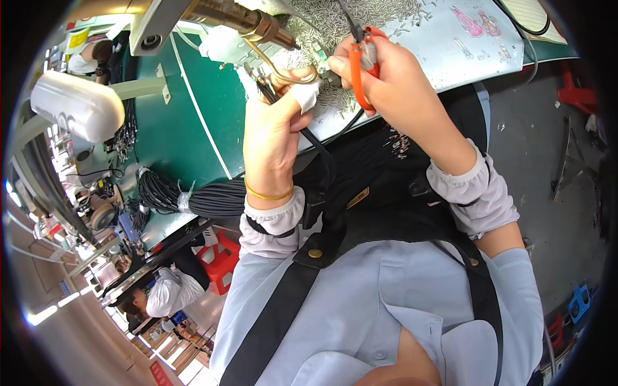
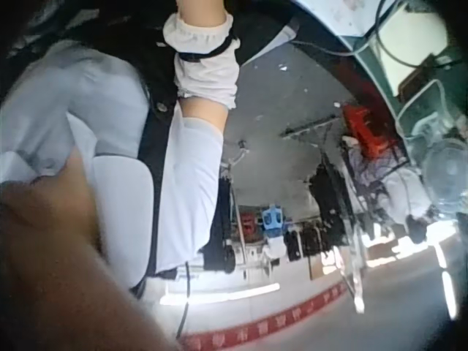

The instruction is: Trimming and preparing small electronic components using hand snips at a factory workstation.

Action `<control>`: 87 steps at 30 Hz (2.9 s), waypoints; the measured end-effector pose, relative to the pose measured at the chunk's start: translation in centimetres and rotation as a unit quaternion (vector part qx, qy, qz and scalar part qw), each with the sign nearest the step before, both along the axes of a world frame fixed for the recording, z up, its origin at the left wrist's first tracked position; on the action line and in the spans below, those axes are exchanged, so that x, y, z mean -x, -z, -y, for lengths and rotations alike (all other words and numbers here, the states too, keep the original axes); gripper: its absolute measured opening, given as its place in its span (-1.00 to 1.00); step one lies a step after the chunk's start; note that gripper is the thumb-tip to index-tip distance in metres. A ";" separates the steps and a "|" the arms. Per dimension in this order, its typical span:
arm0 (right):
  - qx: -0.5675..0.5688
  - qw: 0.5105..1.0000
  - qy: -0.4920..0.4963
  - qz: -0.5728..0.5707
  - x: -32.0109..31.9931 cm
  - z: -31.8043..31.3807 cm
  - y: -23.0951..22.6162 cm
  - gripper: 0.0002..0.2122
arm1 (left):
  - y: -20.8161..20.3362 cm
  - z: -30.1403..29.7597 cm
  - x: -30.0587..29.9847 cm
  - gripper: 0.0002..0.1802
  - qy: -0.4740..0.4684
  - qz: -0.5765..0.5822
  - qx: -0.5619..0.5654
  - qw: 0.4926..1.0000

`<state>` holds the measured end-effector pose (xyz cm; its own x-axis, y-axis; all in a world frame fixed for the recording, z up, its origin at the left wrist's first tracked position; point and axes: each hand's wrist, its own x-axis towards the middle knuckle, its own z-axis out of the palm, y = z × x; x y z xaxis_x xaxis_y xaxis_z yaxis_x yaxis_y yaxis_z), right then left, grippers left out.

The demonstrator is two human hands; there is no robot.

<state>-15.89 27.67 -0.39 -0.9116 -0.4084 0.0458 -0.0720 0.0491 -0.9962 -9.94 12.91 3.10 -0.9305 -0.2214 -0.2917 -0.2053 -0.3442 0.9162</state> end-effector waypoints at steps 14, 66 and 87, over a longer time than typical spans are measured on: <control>-0.149 0.942 0.008 -0.302 -5.0 -3.3 -3.3 -0.82 | 0.1 -4.0 -5.2 -0.74 0.070 -0.052 0.122 0.989; -0.168 0.973 -0.081 -0.140 -5.7 -3.4 -1.3 -0.71 | -0.1 -4.1 -5.7 -0.82 -0.095 -0.094 0.168 0.977; 0.030 0.997 0.039 0.057 0.4 0.3 -1.9 -0.82 | 0.8 0.5 1.4 -0.88 -0.022 0.015 0.029 0.999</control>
